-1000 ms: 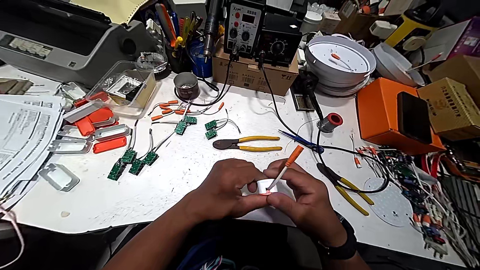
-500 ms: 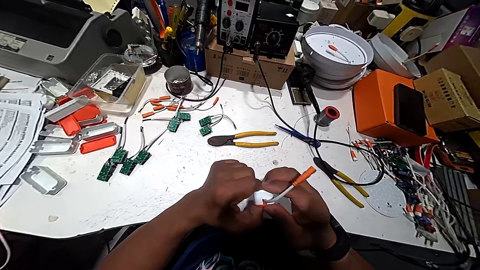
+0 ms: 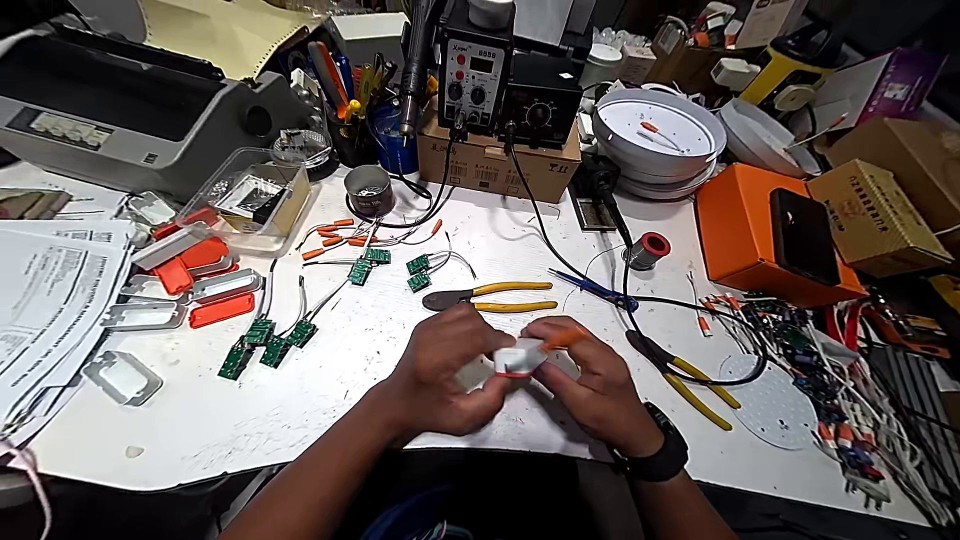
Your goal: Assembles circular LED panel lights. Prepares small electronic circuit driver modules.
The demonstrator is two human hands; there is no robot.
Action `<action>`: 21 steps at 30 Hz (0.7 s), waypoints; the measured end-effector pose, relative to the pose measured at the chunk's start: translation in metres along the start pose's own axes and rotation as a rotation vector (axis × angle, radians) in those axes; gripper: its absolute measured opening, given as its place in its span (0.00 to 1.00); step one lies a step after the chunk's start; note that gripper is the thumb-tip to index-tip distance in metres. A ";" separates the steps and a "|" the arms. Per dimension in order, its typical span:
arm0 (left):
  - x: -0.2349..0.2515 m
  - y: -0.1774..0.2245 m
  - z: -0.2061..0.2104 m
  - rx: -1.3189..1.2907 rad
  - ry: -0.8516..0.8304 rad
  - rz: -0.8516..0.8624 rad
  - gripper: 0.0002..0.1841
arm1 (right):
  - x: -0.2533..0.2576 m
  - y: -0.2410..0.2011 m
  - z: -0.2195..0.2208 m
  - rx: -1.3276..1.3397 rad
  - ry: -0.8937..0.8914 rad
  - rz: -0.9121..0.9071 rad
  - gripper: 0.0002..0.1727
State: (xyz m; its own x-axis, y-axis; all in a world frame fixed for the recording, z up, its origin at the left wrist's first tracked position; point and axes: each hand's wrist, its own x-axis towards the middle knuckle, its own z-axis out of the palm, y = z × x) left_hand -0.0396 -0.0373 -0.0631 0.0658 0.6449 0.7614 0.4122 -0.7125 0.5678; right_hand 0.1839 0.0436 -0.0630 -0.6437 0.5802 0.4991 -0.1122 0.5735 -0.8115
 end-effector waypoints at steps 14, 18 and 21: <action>-0.013 -0.003 0.017 -1.578 0.475 -0.818 0.12 | 0.013 -0.044 0.005 0.779 -0.121 0.173 0.44; -0.014 -0.004 0.026 -1.571 0.524 -0.883 0.13 | 0.012 -0.038 0.028 0.295 0.069 0.107 0.31; -0.013 0.000 0.031 -1.562 0.586 -0.903 0.14 | 0.016 -0.037 0.043 0.108 0.218 0.126 0.27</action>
State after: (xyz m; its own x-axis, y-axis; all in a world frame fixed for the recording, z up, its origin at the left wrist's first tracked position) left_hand -0.0125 -0.0368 -0.0828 -0.0823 0.9935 -0.0792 -0.9577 -0.0569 0.2821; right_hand 0.1456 0.0065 -0.0378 -0.4804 0.7609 0.4363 -0.1288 0.4308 -0.8932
